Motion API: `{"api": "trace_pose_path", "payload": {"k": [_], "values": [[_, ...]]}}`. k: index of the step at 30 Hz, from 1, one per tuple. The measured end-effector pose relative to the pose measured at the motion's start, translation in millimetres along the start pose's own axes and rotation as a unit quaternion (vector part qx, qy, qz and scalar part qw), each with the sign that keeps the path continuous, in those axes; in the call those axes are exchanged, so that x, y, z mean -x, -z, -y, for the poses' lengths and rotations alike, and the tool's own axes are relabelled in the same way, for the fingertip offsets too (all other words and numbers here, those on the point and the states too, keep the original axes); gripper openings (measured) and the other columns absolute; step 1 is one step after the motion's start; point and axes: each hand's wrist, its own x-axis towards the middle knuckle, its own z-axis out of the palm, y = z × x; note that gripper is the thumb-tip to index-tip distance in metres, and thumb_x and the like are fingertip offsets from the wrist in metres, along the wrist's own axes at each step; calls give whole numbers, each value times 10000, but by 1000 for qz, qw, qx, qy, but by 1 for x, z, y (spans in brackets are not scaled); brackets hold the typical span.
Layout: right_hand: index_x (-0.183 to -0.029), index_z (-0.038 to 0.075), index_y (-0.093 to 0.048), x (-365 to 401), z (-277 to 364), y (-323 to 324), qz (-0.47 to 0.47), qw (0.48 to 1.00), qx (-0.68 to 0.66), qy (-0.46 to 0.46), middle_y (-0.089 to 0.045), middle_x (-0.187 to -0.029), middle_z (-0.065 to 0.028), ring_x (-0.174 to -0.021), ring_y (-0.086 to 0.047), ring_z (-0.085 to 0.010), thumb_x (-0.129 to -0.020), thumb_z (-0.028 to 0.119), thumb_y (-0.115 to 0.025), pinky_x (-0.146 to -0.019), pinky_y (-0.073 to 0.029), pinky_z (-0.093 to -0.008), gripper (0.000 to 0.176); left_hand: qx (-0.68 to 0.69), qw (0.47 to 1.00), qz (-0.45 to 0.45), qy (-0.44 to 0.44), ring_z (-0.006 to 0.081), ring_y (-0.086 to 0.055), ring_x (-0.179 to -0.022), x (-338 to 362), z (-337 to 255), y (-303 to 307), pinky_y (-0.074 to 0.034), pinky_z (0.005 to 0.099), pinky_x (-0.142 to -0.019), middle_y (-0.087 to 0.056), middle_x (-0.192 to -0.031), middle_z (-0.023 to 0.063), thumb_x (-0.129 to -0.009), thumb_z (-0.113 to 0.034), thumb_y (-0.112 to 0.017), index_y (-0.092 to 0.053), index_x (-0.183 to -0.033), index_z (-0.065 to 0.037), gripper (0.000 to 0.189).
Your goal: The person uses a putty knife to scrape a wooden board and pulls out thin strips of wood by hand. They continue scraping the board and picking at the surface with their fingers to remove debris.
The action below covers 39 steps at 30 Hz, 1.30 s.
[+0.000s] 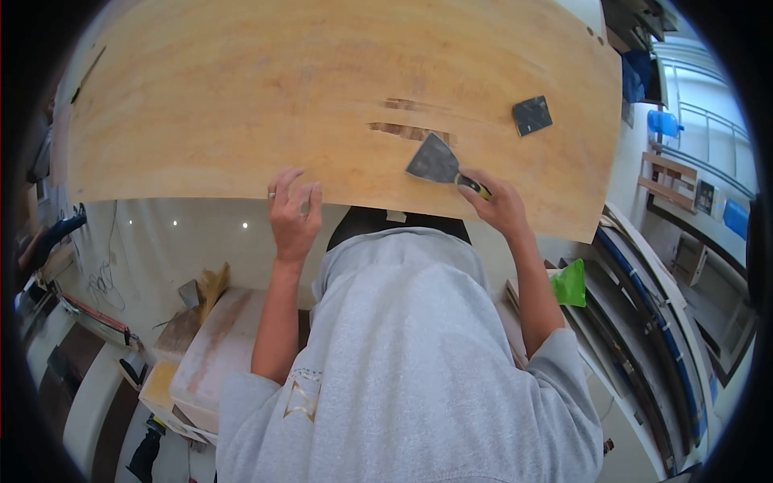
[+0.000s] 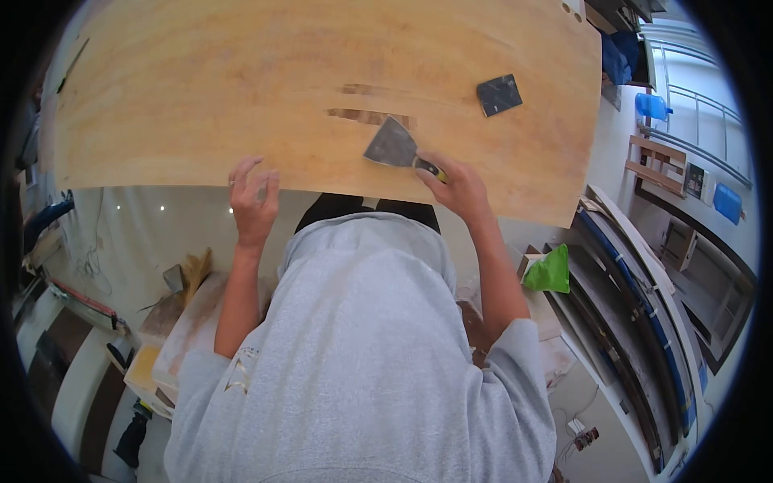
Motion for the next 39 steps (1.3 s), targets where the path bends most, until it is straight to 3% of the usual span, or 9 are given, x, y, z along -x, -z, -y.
{"api": "trace_pose_path", "payload": {"k": [9,13,19,25,28,31,33,35,39], "values": [[-1355,140,-720,2,-20,-10,-10,997,-2,70,-803,-1132,-155,-978,-770,-383,-1011,260,-761,-821,-607,-469,367,-69,996,-23,49,365,-655,-1239,17,-55,-13,-527,476,-1039,-714,-1269,114,-938,-72,-804,-771,-979,-38,63],[-1457,113,-646,21,-11,-28,3,999,-21,31,-761,-1307,-197,-1110,-740,-437,-1064,274,-686,-910,-603,-503,426,-62,998,4,32,366,-659,-1221,23,-96,-30,-530,477,-1034,-719,-1258,116,-940,-78,-803,-787,-991,-43,64],[-1448,101,-623,3,-1,-50,22,998,-45,-42,-773,-1129,-263,-991,-747,-473,-1060,287,-675,-837,-591,-555,433,-69,997,4,23,369,-661,-1211,16,-134,-31,-538,480,-1026,-724,-1252,120,-949,-77,-802,-800,-1025,-42,84],[-1447,82,-597,10,20,-82,-51,996,-39,-58,-766,-1008,-280,-849,-740,-500,-1055,282,-663,-763,-581,-593,446,-17,999,42,-22,365,-663,-1207,1,-118,-29,-547,465,-1008,-725,-1253,119,-959,-69,-795,-798,-1046,-45,91],[-1418,80,-622,7,47,-94,-93,981,-108,-130,-769,-1015,-278,-901,-747,-498,-1053,347,-657,-794,-586,-596,454,0,995,60,-77,366,-666,-1190,-1,-96,-25,-549,464,-991,-724,-1244,121,-953,-65,-796,-796,-1050,-48,99],[-1298,68,-690,-17,60,-70,-78,984,-51,-151,-756,-993,-293,-891,-754,-481,-1048,365,-676,-775,-576,-560,389,25,994,72,-74,366,-667,-1169,4,-68,-5,-549,470,-977,-725,-1235,124,-949,-67,-797,-799,-1050,-53,102],[-1197,48,-722,-55,48,-34,-4,992,-57,-114,-760,-925,-220,-780,-745,-376,-1015,373,-698,-728,-573,-495,373,40,992,90,-77,366,-666,-1160,8,-42,7,-549,473,-971,-726,-1230,125,-948,-71,-798,-802,-1052,-56,105],[-1155,49,-722,-75,96,28,82,973,-27,-215,-690,-791,-116,-656,-651,-232,-979,338,-731,-622,-529,-411,338,59,989,105,-87,346,-680,-1152,8,-19,16,-544,469,-977,-744,-1227,129,-957,-84,-799,-810,-1058,-58,105],[-1086,87,-720,-82,86,41,113,957,-67,-257,-532,-675,-6,-568,-500,-117,-961,353,-762,-502,-407,-320,298,72,983,119,-117,337,-685,-1155,-5,3,31,-545,467,-981,-755,-1223,130,-960,-90,-800,-816,-1065,-63,110]]}}
